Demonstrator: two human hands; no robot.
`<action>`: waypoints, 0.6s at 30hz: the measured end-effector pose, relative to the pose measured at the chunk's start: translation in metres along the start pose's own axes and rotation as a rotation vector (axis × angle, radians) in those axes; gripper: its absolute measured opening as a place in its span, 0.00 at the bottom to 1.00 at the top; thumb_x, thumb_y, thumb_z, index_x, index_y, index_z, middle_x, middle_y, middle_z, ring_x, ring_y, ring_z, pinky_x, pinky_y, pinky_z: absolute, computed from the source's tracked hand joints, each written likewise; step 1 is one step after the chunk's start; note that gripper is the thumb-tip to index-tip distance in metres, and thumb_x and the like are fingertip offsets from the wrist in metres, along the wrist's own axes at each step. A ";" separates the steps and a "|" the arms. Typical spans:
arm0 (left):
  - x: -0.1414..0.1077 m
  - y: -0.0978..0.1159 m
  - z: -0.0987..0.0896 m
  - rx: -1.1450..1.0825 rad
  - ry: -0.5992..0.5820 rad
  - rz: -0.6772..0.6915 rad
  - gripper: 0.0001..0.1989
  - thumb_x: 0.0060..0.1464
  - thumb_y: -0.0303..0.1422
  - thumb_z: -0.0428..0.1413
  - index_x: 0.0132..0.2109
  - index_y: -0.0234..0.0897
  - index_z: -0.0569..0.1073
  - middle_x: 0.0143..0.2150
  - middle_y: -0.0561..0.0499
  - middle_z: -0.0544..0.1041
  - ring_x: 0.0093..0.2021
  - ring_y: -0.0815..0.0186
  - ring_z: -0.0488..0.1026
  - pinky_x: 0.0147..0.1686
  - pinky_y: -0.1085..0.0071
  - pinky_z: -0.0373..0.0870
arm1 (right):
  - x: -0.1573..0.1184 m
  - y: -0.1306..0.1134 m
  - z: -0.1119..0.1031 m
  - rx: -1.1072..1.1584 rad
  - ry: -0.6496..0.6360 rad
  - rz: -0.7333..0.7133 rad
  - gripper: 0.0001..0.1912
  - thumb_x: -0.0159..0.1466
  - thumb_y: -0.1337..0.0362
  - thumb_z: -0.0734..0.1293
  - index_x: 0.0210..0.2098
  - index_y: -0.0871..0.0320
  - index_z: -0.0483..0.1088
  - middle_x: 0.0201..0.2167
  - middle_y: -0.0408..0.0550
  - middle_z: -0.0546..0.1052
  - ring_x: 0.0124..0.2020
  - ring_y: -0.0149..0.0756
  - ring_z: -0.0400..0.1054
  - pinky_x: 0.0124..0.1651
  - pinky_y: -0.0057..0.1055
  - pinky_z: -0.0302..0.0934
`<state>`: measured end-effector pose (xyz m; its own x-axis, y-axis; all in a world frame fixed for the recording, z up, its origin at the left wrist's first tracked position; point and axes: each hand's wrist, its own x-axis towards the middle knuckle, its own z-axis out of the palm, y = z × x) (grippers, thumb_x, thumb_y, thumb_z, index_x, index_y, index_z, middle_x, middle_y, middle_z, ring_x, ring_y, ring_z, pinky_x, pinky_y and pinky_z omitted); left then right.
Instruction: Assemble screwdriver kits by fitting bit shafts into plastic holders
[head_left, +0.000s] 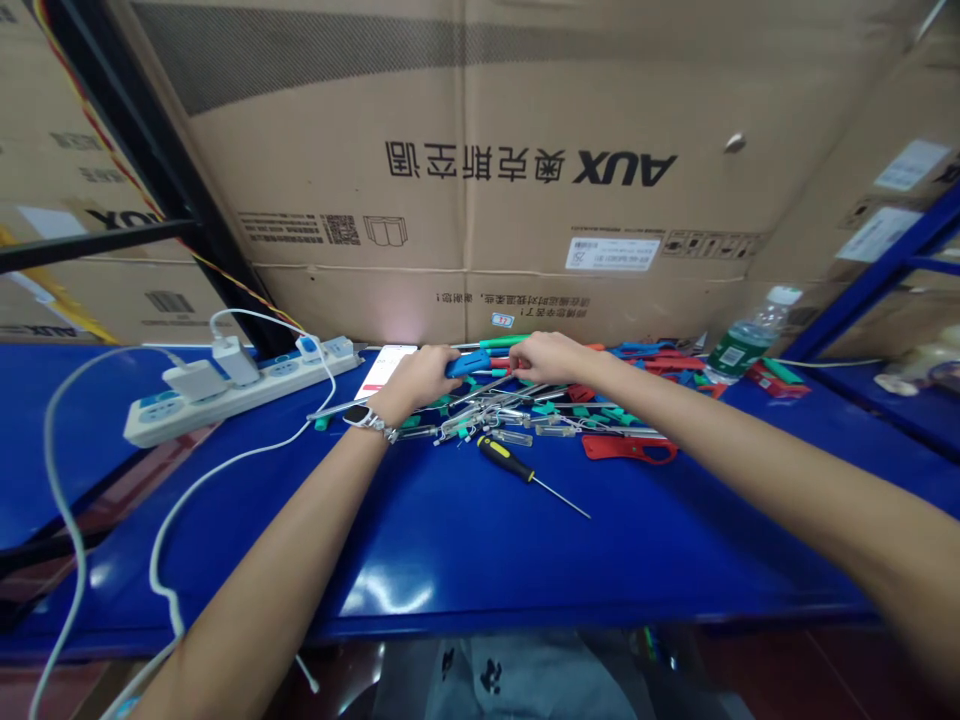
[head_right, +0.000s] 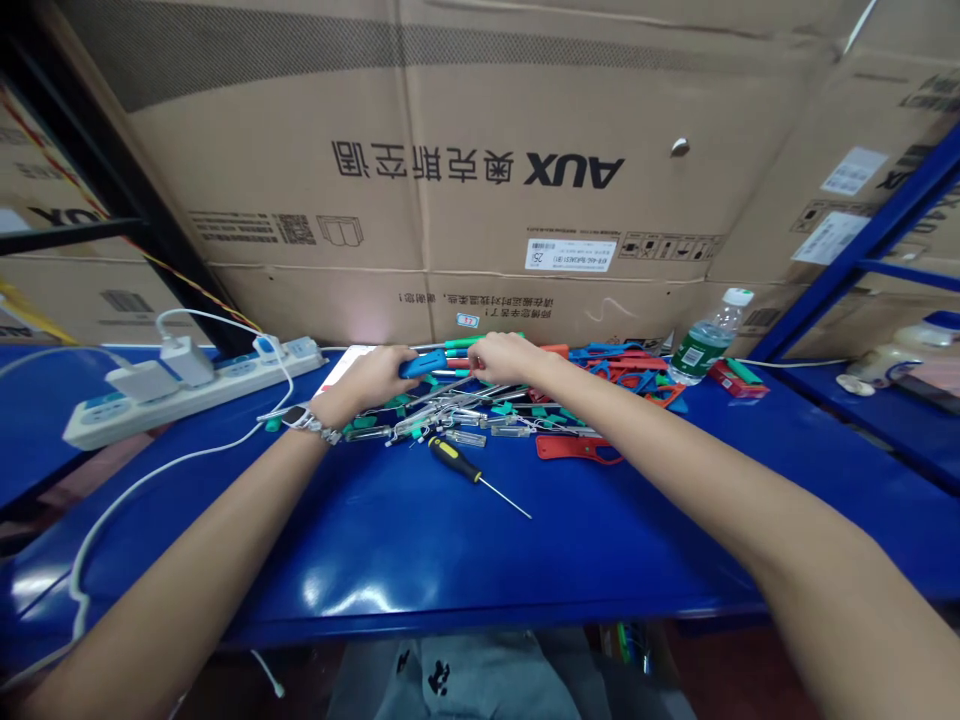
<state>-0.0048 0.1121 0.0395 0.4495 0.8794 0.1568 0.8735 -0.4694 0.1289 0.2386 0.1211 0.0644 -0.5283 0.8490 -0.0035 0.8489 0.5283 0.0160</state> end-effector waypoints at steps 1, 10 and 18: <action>-0.002 -0.001 -0.002 -0.030 0.014 0.004 0.09 0.58 0.34 0.60 0.44 0.37 0.80 0.39 0.45 0.82 0.35 0.60 0.76 0.34 0.68 0.65 | -0.002 0.000 -0.001 0.053 0.021 0.009 0.12 0.65 0.66 0.67 0.45 0.55 0.81 0.39 0.53 0.83 0.39 0.45 0.74 0.37 0.38 0.58; -0.015 0.019 0.002 -0.039 0.013 0.155 0.10 0.61 0.38 0.59 0.43 0.36 0.80 0.39 0.45 0.82 0.33 0.60 0.75 0.32 0.67 0.62 | -0.034 -0.027 -0.007 0.259 0.092 -0.073 0.06 0.59 0.71 0.68 0.31 0.55 0.77 0.28 0.46 0.80 0.29 0.36 0.70 0.33 0.34 0.54; -0.024 0.042 -0.003 0.076 0.085 0.216 0.10 0.61 0.35 0.60 0.47 0.37 0.80 0.45 0.43 0.83 0.42 0.55 0.79 0.38 0.64 0.69 | -0.063 -0.030 0.012 0.292 0.053 0.012 0.04 0.58 0.70 0.70 0.29 0.55 0.77 0.25 0.44 0.79 0.26 0.35 0.69 0.31 0.33 0.51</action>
<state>0.0203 0.0713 0.0436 0.6129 0.7478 0.2552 0.7717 -0.6359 0.0099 0.2460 0.0520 0.0520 -0.5121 0.8576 0.0475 0.8195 0.5044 -0.2722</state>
